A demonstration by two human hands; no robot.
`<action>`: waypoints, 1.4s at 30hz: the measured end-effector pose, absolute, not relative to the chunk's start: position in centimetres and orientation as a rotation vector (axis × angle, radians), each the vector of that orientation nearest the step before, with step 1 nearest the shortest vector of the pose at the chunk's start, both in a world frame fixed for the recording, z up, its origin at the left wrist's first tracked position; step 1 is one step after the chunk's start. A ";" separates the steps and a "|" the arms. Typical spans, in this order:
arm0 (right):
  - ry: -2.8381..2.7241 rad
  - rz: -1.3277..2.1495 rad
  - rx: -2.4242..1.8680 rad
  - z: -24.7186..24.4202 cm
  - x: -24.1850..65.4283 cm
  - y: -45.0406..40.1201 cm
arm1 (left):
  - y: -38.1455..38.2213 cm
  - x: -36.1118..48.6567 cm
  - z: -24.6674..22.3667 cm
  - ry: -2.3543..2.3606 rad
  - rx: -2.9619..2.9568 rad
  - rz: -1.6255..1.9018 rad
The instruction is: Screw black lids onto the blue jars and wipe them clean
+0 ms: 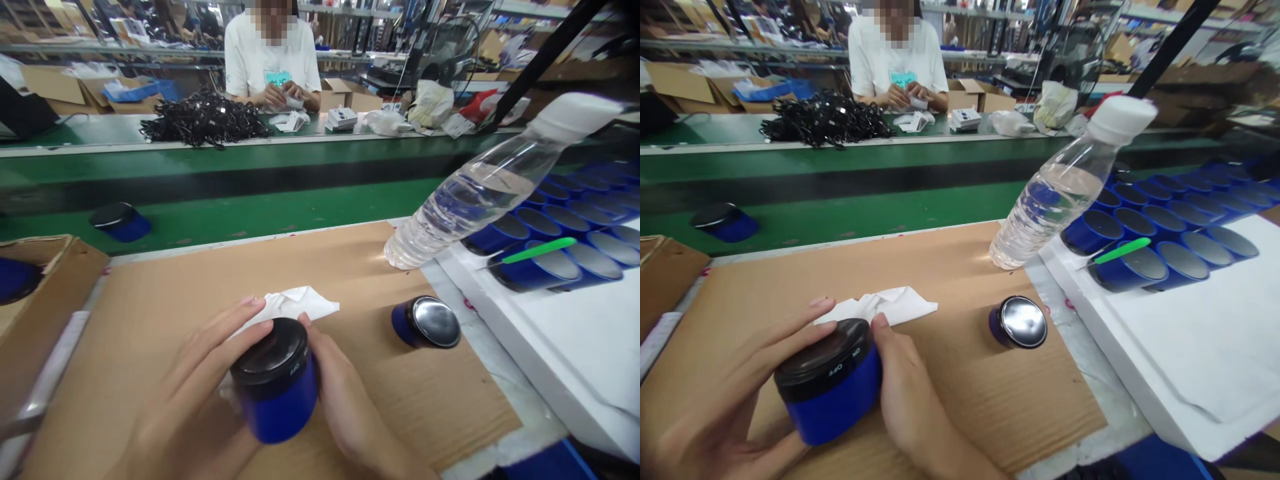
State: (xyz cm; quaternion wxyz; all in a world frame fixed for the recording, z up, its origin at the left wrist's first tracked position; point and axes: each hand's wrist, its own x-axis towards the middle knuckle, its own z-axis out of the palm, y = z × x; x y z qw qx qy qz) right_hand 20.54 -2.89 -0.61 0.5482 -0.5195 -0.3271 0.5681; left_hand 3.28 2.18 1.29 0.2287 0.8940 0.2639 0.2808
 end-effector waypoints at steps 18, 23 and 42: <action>-0.827 1.235 -1.282 -0.5 20.8 -3.9 | 0.7 4.4 1.7 1.113 1.798 0.677; -1.251 0.836 -1.145 -1.0 21.5 -4.2 | 2.0 4.8 2.5 1.012 1.160 0.676; -1.655 0.039 -1.364 -0.8 21.5 -3.2 | 0.5 6.2 2.8 0.946 0.825 0.778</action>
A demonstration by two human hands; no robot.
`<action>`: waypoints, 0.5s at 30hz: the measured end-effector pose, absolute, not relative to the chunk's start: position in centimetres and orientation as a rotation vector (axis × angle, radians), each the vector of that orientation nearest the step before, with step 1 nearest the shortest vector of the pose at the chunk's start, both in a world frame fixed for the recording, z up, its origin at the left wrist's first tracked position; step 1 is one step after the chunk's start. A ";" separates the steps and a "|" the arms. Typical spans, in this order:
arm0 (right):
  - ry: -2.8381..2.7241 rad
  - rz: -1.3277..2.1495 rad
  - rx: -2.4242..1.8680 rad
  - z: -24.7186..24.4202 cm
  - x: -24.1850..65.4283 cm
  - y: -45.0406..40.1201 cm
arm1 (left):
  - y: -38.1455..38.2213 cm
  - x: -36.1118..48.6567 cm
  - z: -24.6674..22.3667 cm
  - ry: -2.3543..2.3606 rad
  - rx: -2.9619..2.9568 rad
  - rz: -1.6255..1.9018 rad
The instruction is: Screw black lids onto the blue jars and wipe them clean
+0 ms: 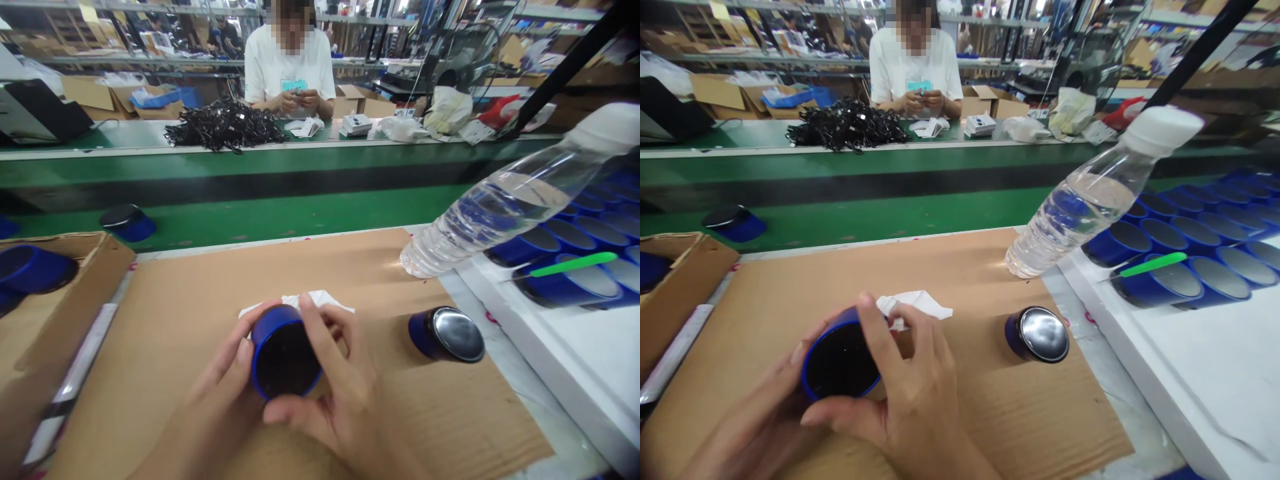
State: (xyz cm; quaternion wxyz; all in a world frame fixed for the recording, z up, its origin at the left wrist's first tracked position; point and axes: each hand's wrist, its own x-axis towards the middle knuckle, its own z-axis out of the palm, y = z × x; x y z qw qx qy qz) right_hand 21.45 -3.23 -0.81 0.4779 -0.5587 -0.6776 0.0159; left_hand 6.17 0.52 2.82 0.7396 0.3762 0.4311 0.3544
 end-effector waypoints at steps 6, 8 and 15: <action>-1.620 -0.215 -1.349 -1.7 19.7 -3.2 | 0.7 6.3 2.2 0.918 0.647 0.751; -1.649 -0.267 -1.248 -1.9 18.9 -3.3 | 1.0 5.8 1.7 0.851 0.540 0.758; -1.264 0.126 -0.988 -1.8 19.9 -4.1 | 1.5 5.0 3.3 0.783 0.480 0.902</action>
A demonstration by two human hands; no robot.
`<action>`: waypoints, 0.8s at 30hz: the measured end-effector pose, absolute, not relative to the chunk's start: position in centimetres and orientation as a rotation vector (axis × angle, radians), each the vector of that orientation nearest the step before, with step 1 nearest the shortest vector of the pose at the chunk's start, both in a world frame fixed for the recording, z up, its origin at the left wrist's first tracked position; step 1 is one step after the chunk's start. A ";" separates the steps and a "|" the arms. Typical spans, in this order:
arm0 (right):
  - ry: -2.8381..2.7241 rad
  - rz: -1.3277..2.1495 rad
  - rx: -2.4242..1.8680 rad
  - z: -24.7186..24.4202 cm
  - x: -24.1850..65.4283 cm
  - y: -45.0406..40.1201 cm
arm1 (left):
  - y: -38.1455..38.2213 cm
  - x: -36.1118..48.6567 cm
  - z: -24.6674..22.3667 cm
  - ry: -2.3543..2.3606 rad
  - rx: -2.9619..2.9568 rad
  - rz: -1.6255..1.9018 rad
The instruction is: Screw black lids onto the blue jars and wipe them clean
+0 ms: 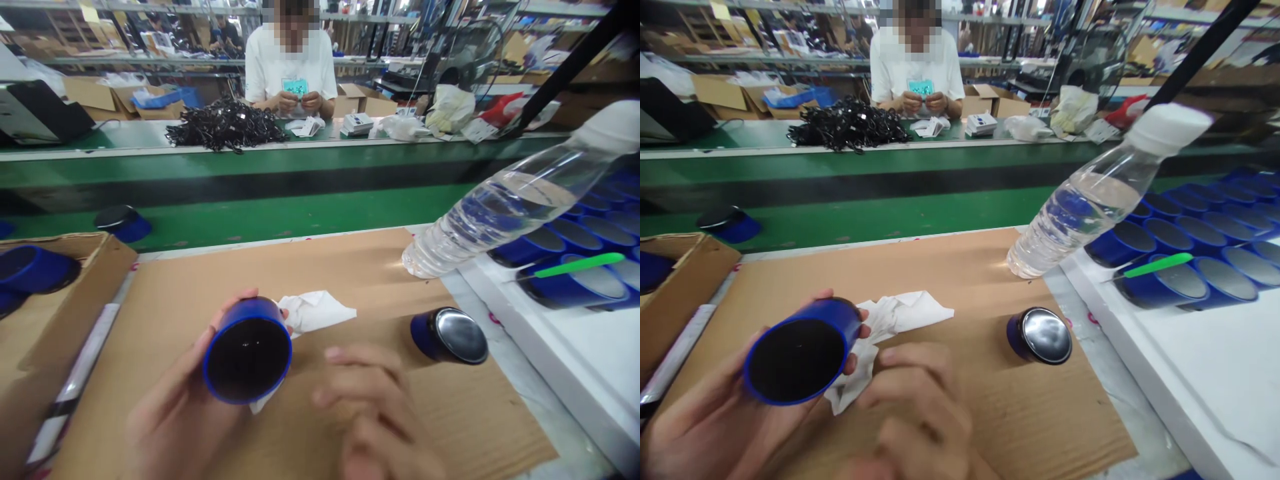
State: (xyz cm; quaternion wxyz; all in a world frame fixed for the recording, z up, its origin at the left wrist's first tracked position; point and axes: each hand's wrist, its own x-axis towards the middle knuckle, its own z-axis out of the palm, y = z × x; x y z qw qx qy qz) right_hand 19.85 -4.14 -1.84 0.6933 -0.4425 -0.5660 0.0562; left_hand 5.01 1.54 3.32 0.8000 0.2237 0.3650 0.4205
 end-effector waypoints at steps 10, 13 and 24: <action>-1.439 0.472 -1.244 -1.2 18.3 -4.4 | 0.4 6.1 2.0 0.884 0.660 0.918; -1.471 0.549 -1.210 -1.3 18.3 -4.2 | 0.5 6.5 2.2 0.843 0.640 0.901; -1.385 0.754 -1.106 -1.1 19.1 -4.2 | 0.9 6.7 1.7 0.880 0.618 0.878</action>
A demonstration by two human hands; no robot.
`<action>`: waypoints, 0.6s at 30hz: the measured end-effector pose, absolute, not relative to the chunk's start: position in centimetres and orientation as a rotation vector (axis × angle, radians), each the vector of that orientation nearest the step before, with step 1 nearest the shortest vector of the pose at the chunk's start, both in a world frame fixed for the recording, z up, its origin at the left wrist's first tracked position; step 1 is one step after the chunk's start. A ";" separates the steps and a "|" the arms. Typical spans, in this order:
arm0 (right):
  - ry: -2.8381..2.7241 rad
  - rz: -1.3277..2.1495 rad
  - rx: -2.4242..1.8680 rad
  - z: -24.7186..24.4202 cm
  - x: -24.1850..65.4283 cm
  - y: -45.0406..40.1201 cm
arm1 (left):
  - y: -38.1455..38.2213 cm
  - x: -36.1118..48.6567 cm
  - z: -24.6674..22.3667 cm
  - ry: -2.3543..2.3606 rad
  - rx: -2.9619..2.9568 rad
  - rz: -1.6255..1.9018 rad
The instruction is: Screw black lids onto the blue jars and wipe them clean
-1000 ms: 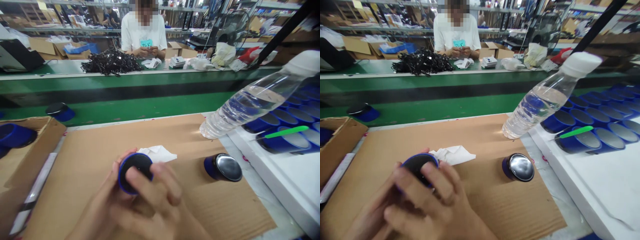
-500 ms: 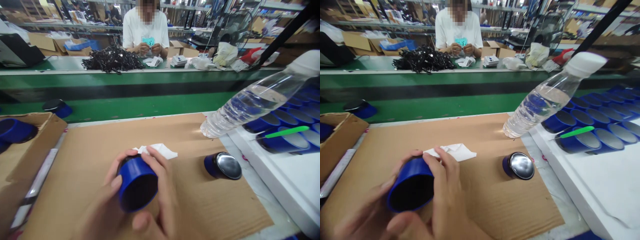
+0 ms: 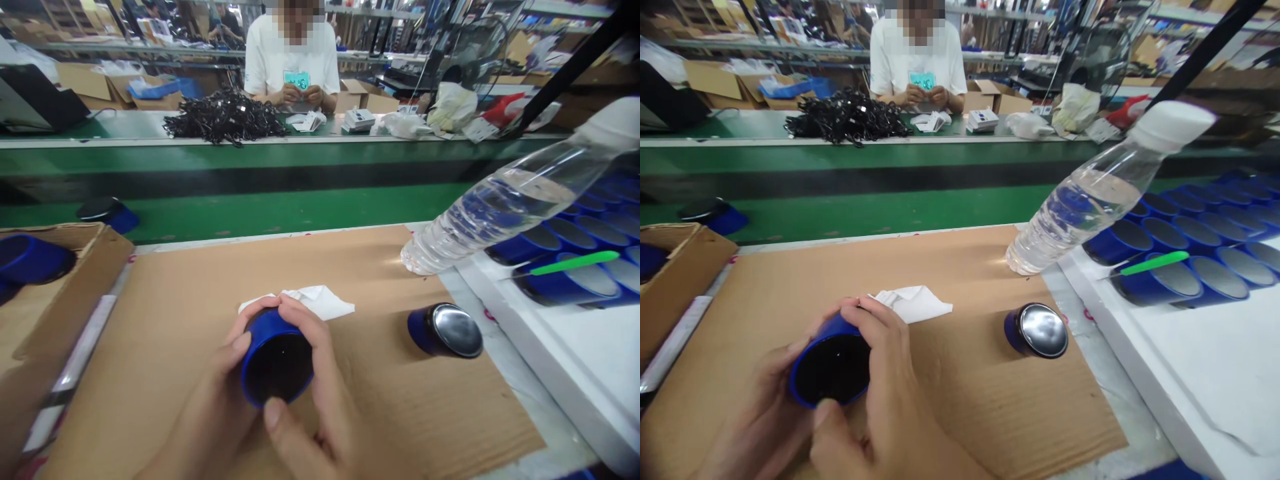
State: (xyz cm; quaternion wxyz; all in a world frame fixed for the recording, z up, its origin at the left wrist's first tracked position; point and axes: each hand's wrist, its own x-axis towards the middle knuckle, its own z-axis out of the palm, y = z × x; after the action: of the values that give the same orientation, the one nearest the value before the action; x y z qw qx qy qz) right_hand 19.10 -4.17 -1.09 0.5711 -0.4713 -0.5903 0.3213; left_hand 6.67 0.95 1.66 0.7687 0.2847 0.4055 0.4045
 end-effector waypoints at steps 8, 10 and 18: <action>-1.328 0.870 -1.050 -0.2 21.3 -4.2 | 1.1 5.8 2.1 0.841 0.583 0.797; -1.146 0.720 -1.044 -0.1 21.4 -4.0 | 1.0 5.9 2.7 0.874 0.535 0.798; -1.034 -0.378 -1.481 4.7 30.5 -2.9 | 2.0 5.1 4.4 0.841 0.540 1.018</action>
State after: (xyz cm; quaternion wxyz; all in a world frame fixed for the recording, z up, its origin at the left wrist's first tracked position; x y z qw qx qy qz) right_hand 30.46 -2.89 4.69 0.6035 -0.6399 -0.4467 -0.1634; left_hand 5.10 2.03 4.40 0.7561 0.2476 0.3858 0.4671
